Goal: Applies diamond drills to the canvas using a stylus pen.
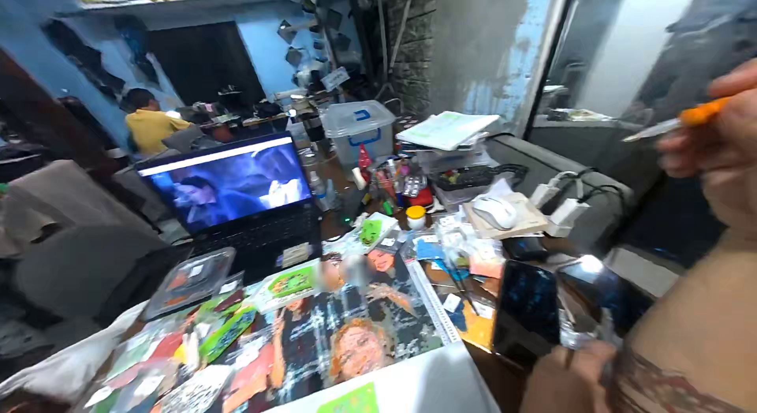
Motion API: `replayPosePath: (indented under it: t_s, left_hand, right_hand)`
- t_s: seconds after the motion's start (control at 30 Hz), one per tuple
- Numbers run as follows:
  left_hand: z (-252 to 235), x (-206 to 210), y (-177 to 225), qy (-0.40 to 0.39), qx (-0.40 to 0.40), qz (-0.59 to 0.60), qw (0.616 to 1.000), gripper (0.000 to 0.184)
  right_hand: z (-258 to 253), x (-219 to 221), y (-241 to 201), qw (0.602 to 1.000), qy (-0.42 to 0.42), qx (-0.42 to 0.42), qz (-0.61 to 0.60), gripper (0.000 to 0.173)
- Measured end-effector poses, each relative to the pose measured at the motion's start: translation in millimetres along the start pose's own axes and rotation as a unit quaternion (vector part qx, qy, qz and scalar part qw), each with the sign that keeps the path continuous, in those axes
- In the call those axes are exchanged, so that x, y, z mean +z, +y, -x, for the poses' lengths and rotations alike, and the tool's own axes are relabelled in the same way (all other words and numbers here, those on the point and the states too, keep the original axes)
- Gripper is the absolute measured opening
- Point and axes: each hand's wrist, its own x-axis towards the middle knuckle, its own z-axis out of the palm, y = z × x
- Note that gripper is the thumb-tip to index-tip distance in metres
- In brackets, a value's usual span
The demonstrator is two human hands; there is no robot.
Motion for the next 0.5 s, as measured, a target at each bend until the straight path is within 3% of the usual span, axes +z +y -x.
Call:
replayPosePath:
  t_s: [0.1,0.2,0.37,0.5]
  left_hand:
    - [4,-6,5,0.025,0.039,-0.022,0.999,0.033]
    - [5,-6,6,0.026,0.057,-0.034,0.997,0.032]
    - [4,-8,9,0.031,0.028,0.004,0.999,0.025]
    - [4,-6,-2,0.055,0.046,-0.051,0.996,0.022]
  right_hand:
    - [-6,11,-14,1.000,0.011,-0.017,0.002,0.011]
    - [-1,29,-34,0.999,0.039,0.035,0.007,0.009]
    - [-8,25,-21,0.999,-0.012,-0.015,-0.028,0.011]
    - [-7,28,-27,0.998,-0.002,-0.039,-0.043,0.012]
